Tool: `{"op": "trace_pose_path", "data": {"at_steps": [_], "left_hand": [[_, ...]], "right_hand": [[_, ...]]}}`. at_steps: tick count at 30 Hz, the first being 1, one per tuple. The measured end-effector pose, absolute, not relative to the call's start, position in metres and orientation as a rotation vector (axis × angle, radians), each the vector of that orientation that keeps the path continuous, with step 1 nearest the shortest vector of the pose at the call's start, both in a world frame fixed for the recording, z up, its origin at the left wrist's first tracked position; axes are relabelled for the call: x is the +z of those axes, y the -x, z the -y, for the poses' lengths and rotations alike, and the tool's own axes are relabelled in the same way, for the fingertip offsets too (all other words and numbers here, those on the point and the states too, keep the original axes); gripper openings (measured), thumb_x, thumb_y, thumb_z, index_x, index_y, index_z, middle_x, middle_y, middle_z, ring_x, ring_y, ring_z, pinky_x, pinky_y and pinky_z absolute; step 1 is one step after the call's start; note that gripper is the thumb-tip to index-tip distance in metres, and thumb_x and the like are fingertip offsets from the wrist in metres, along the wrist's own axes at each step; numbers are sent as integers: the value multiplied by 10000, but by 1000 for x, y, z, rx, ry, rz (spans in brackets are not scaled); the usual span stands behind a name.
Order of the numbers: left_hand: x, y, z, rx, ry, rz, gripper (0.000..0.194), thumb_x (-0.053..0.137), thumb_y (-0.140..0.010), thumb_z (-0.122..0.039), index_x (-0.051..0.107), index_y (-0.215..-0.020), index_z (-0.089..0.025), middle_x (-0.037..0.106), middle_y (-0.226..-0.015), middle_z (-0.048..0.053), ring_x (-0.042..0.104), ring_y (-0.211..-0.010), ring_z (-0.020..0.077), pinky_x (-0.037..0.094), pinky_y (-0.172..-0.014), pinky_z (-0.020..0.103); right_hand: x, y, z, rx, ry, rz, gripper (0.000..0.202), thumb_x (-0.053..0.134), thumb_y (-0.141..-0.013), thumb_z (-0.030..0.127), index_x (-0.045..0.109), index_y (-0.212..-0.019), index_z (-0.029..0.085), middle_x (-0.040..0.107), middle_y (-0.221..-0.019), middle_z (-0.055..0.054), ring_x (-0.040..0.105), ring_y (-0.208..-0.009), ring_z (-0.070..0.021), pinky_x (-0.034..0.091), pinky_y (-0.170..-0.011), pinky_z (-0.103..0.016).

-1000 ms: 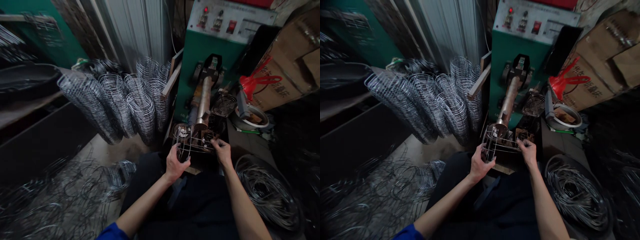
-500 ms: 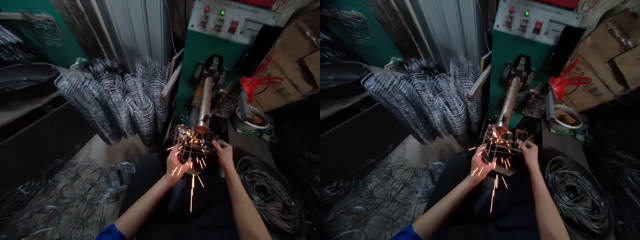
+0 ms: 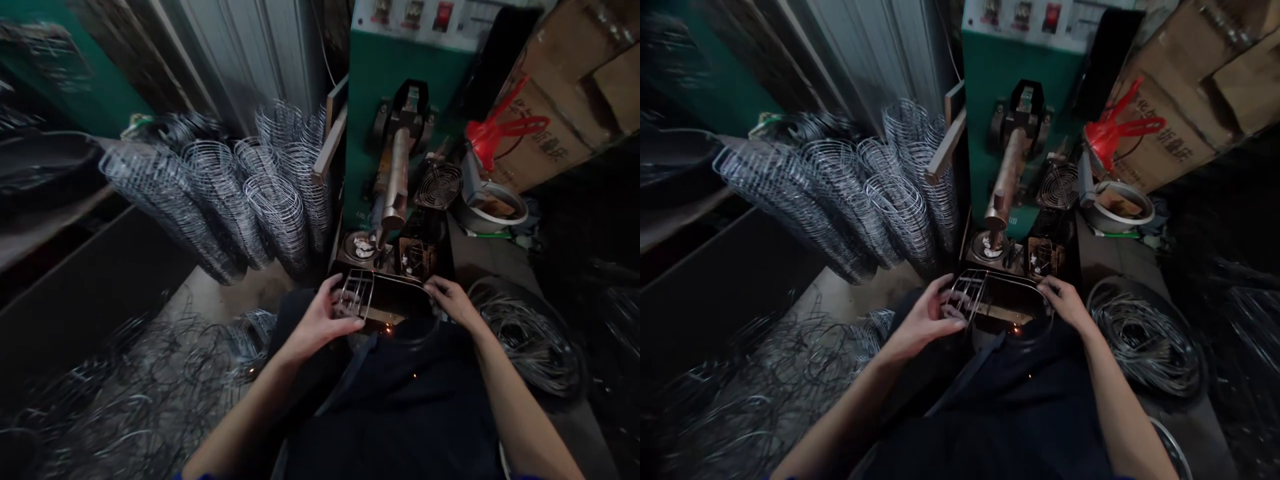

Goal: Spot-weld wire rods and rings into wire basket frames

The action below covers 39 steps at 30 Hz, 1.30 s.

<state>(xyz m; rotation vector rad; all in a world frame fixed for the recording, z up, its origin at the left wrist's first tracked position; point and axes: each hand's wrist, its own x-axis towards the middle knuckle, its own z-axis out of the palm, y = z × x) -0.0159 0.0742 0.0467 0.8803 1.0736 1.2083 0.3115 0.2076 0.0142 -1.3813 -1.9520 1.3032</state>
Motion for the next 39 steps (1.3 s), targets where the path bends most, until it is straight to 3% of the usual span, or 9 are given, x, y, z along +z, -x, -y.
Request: {"op": "trace_pose_path", "data": {"at_steps": [4,8,12,15,18,22,27,32,39], "left_hand": [[39,50,-59,1250,-817,-821,1149,916,-609,-286,223,-1522,-369,515,-1430,147,609,-1178,300,514,-912,395],[-21,36,-14,1020,-619,-959,943,848,-695,-461,346,-1467,-254,542,-1355,194,661,-1062,298,517,-885,435],[-58,4,33,980,-653,-1131,1103,934,-577,-285,279,-1465,-264,586,-1244,130,649,-978,207,531,-863,374],[-52,-4,31,1049,-670,-1203,1053,909,-612,-252,281,-1459,-259,625,-1099,62,602,-722,105,527,-689,277],[-33,0,6,1180,-655,-1170,943,877,-660,-276,349,-1440,-222,650,-996,35,551,-633,70,465,-579,203],[-14,3,-30,1226,-656,-1154,1058,878,-658,-299,266,-1517,-217,678,-895,13,552,-584,73,407,-508,175],[-4,-14,-59,1263,-618,-1140,939,898,-626,-302,419,-1418,-142,648,-764,-18,575,-583,84,441,-519,180],[4,-31,-76,1338,-608,-1092,1083,893,-636,-293,278,-1521,-180,656,-776,-22,634,-688,133,561,-621,254],[8,-32,-100,1425,-630,-1108,1096,865,-685,-324,221,-1567,-235,526,-686,-88,526,-527,87,532,-462,225]], "right_hand": [[5,-308,-194,1822,1508,1772,531,707,-779,624,549,-1076,213,509,-566,81,443,-364,-93,367,-349,-210],[-32,-306,-173,2108,1542,1639,635,773,-720,610,563,-1173,218,524,-594,77,454,-397,-77,404,-364,-192],[-61,-308,-157,2207,1569,1661,678,765,-705,642,605,-1197,203,621,-709,10,580,-547,-130,493,-472,-243],[-53,-310,-163,2018,1346,1860,600,762,-724,611,677,-1155,202,689,-1013,-66,653,-902,-214,553,-757,-335],[-25,-310,-177,1772,1181,1985,485,729,-764,595,740,-1006,175,672,-1148,-92,603,-1083,-253,472,-950,-380],[15,-306,-187,1626,1204,1977,447,725,-767,589,730,-911,166,676,-887,-43,603,-841,-199,468,-812,-333],[37,-287,-195,1457,1267,1913,507,749,-671,675,641,-673,180,548,-656,-2,477,-663,-155,395,-647,-288],[34,-270,-214,1218,1299,1818,585,624,-767,729,545,-568,184,466,-604,2,409,-644,-141,335,-612,-271],[35,-253,-242,1137,1233,1777,543,717,-743,632,480,-545,185,406,-581,28,373,-613,-119,315,-603,-266]]}}
